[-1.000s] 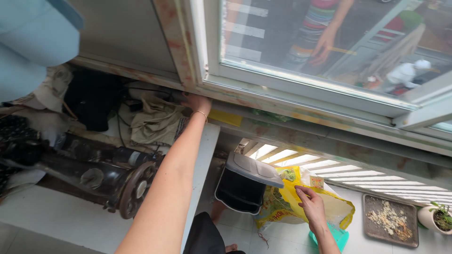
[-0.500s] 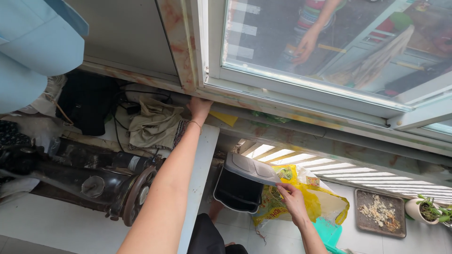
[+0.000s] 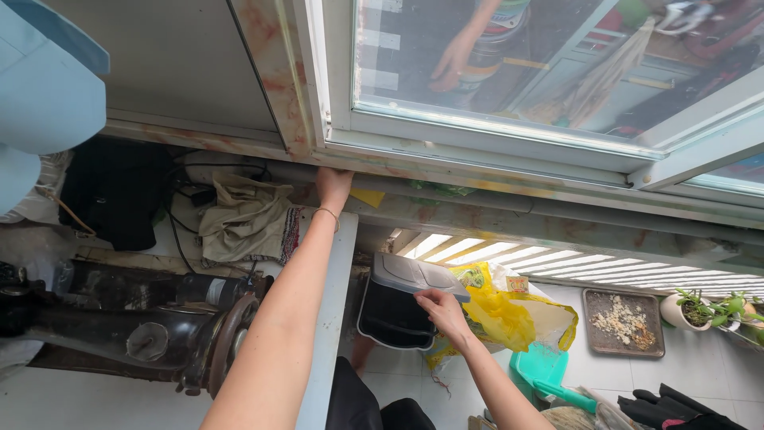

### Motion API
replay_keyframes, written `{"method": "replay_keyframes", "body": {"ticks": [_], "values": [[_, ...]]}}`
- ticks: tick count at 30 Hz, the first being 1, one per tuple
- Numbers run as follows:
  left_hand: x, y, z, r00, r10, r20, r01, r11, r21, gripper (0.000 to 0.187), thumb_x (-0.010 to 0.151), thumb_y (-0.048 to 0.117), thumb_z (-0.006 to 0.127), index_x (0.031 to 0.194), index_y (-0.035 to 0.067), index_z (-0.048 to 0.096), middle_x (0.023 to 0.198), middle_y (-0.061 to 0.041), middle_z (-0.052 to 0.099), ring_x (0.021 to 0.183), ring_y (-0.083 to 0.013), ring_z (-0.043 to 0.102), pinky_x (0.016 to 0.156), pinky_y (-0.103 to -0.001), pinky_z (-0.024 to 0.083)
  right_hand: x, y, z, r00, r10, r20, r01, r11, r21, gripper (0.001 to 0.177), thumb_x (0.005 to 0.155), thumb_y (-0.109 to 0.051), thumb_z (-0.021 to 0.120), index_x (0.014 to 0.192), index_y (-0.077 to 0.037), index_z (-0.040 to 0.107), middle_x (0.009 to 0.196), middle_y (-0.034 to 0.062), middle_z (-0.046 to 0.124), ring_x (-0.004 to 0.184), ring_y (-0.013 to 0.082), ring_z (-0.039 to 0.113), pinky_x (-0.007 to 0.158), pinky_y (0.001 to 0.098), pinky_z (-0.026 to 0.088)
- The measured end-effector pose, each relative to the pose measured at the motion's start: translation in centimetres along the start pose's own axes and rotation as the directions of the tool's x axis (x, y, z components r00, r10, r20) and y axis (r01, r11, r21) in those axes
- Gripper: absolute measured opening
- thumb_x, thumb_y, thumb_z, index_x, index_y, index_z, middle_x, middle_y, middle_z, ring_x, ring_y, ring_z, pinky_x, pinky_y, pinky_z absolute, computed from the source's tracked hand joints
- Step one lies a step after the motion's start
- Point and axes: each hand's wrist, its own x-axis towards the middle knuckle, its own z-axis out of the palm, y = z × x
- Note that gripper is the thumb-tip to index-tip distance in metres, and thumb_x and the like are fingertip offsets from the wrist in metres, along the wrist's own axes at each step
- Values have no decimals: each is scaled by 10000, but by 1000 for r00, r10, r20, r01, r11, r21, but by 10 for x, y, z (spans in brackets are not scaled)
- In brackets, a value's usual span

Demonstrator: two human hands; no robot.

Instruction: The recorder empties trash from plastic bags into a larger container and then folds a yellow cloth on a balcony.

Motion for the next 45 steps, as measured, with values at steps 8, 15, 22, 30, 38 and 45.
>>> {"method": "replay_keyframes", "body": {"ticks": [8, 15, 22, 30, 38, 45], "values": [[2, -1, -4, 938, -324, 124, 317, 656, -685, 389, 953, 85, 616, 1324, 20, 516, 1037, -97, 729, 726, -183, 769, 568, -274, 599, -8, 11, -8, 999, 3, 35, -5, 998, 60, 302, 942, -277, 657, 1145, -80, 764, 909, 17, 686, 769, 102, 565, 677, 278, 479], [-55, 14, -49, 858, -453, -242, 110, 622, -775, 579, 1027, 283, 656, 1480, 48, 383, 1073, -100, 683, 725, -157, 609, 586, -291, 485, -12, 59, -17, 987, 161, -8, -159, 980, 119, 341, 936, -320, 664, 1171, -93, 758, 1016, 25, 721, 871, 123, 609, 752, 294, 513], [-154, 58, -73, 796, -603, 54, 298, 313, -902, 591, 974, 436, 592, 1436, 99, 443, 1185, -2, 656, 1083, -171, 633, 888, -364, 518, -33, 7, -25, 990, 133, 43, -138, 897, 420, 592, 965, -529, 524, 1239, -39, 713, 1109, 53, 746, 959, 166, 669, 815, 329, 561], [-238, 195, -81, 428, -92, 899, 873, -217, -437, 565, 993, 487, 609, 1345, 46, 619, 1287, -110, 687, 1158, -238, 666, 1030, -395, 538, -94, -58, -61, 971, -13, 239, -206, 464, 862, 512, 959, -406, 628, 1322, -46, 633, 1220, 86, 743, 1049, 200, 726, 888, 373, 604], [-270, 198, -69, 209, 55, 976, 939, -290, -185, 605, 944, 508, 662, 1348, 60, 612, 1297, -120, 685, 1170, -256, 669, 1020, -412, 549, -202, -71, -160, 912, -118, -393, 373, 637, 674, 396, 882, -159, 755, 1246, -31, 664, 1155, 98, 742, 1013, 209, 733, 879, 368, 626], [-281, 200, -52, 188, -32, 982, 973, -127, -191, 552, 919, 395, 720, 1338, 49, 624, 1235, -109, 696, 1109, -233, 701, 968, -395, 575, -277, -35, -249, 749, -97, -655, 555, 631, 542, 280, 937, -93, 745, 1211, -63, 692, 1190, 85, 743, 1077, 192, 735, 948, 365, 591]]}}
